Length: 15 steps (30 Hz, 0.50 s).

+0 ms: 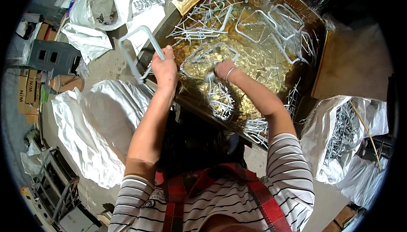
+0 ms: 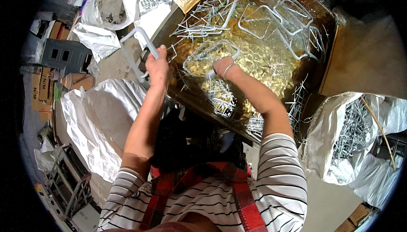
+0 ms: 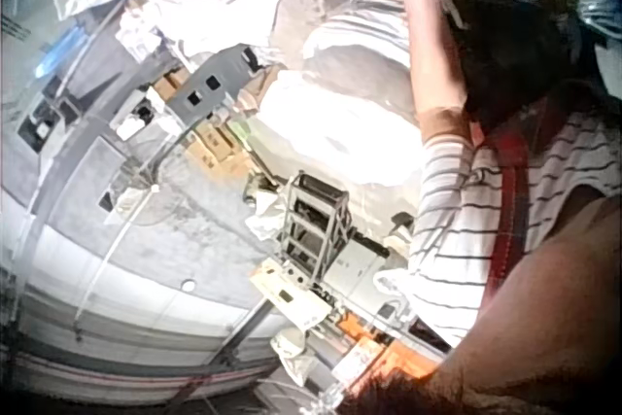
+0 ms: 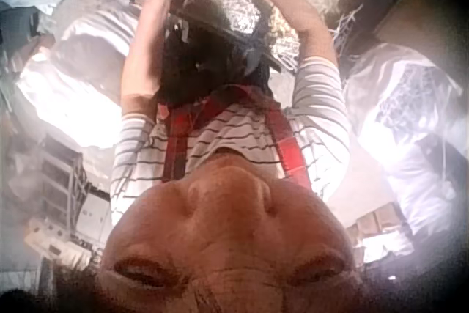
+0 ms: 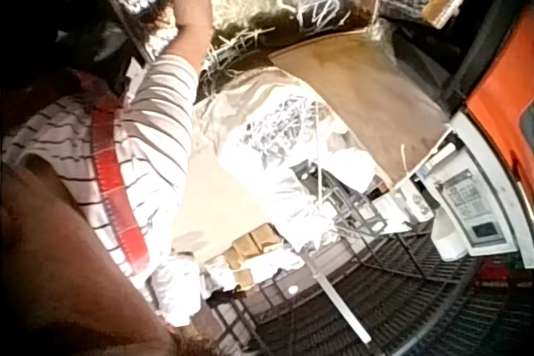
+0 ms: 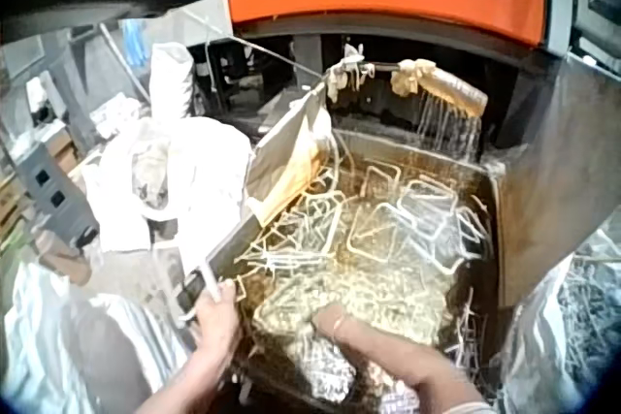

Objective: The person sorts a pile of white plastic clothes hangers on a wooden table. They pick up the hangers, separate them from a tangled mass, and place them into a large white sack on the floor.

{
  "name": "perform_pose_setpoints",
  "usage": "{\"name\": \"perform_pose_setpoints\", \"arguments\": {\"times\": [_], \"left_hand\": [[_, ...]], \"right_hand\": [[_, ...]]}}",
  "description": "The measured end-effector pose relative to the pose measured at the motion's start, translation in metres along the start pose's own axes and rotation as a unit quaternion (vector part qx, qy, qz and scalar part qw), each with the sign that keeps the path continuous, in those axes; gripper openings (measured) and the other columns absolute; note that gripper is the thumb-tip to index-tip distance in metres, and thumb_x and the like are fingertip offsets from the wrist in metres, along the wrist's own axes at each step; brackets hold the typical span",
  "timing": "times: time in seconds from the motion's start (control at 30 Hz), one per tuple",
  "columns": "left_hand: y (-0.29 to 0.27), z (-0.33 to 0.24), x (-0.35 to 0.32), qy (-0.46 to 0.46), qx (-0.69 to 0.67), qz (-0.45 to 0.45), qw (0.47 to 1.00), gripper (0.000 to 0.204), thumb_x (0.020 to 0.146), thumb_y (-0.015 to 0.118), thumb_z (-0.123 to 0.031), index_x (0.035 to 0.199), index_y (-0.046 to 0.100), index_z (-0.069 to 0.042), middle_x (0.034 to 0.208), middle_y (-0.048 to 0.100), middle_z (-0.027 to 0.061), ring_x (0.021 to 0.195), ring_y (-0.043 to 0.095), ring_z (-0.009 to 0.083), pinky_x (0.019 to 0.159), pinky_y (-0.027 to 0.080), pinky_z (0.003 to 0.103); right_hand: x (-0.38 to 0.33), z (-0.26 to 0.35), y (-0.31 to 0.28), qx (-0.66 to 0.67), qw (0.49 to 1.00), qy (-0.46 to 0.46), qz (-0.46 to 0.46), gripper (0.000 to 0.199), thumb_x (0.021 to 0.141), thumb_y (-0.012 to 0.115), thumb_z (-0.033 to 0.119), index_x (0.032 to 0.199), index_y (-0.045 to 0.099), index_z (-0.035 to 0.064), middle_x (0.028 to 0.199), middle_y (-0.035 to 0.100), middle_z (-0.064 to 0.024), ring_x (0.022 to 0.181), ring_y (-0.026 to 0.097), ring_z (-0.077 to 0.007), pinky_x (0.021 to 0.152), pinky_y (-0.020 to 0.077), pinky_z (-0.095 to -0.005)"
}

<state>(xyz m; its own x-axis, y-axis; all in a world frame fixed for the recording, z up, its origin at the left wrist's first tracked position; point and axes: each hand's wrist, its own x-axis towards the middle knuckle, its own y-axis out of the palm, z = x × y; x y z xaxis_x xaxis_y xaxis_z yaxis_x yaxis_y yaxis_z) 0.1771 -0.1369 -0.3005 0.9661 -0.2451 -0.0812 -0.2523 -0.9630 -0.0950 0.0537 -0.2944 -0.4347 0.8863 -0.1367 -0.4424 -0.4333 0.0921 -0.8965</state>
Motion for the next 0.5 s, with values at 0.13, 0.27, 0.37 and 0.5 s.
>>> {"name": "perform_pose_setpoints", "arguments": {"times": [0.13,0.27,0.37,0.5], "left_hand": [[0.005,0.018,-0.007,-0.169,-0.014,0.107,0.98,0.023,0.083,0.064,-0.024,0.078,0.053,-0.004,0.064,0.047,-0.0031,0.056,0.038,0.0067,0.05,0.032,0.025],[0.017,0.054,-0.011,-0.137,0.002,0.341,0.93,0.031,0.083,0.062,-0.037,0.072,0.058,-0.009,0.058,0.047,-0.0043,0.052,0.039,0.0063,0.048,0.029,0.021],[0.041,0.027,-0.042,-0.228,-0.011,0.341,0.912,0.031,0.087,0.058,-0.032,0.08,0.061,-0.002,0.067,0.057,0.0031,0.057,0.049,0.0102,0.052,0.037,0.023],[0.022,0.045,-0.031,-0.085,-0.126,0.291,0.945,0.028,0.091,0.051,-0.023,0.098,0.051,0.004,0.086,0.062,0.013,0.069,0.059,0.0194,0.061,0.048,0.029]], "right_hand": [[-0.039,-0.009,-0.049,0.178,0.961,0.068,-0.202,0.029,0.086,0.052,0.035,0.087,0.061,0.008,0.078,0.065,-0.0141,0.069,0.063,-0.0317,0.059,0.0476,-0.0444],[-0.074,0.028,-0.088,0.232,0.939,0.108,-0.229,0.027,0.084,0.056,0.032,0.085,0.059,0.0049,0.077,0.063,-0.0163,0.068,0.061,-0.0343,0.06,0.0483,-0.0438],[-0.087,0.037,-0.076,0.304,0.909,0.032,-0.284,0.024,0.084,0.056,0.024,0.094,0.059,0.0026,0.081,0.062,-0.0198,0.074,0.061,-0.034,0.065,0.0494,-0.0407],[-0.095,0.005,-0.054,0.584,0.698,0.182,-0.373,0.045,0.079,0.065,0.034,0.106,0.059,-0.0014,0.097,0.063,-0.0178,0.092,0.061,-0.0286,0.082,0.0462,-0.0365]]}}
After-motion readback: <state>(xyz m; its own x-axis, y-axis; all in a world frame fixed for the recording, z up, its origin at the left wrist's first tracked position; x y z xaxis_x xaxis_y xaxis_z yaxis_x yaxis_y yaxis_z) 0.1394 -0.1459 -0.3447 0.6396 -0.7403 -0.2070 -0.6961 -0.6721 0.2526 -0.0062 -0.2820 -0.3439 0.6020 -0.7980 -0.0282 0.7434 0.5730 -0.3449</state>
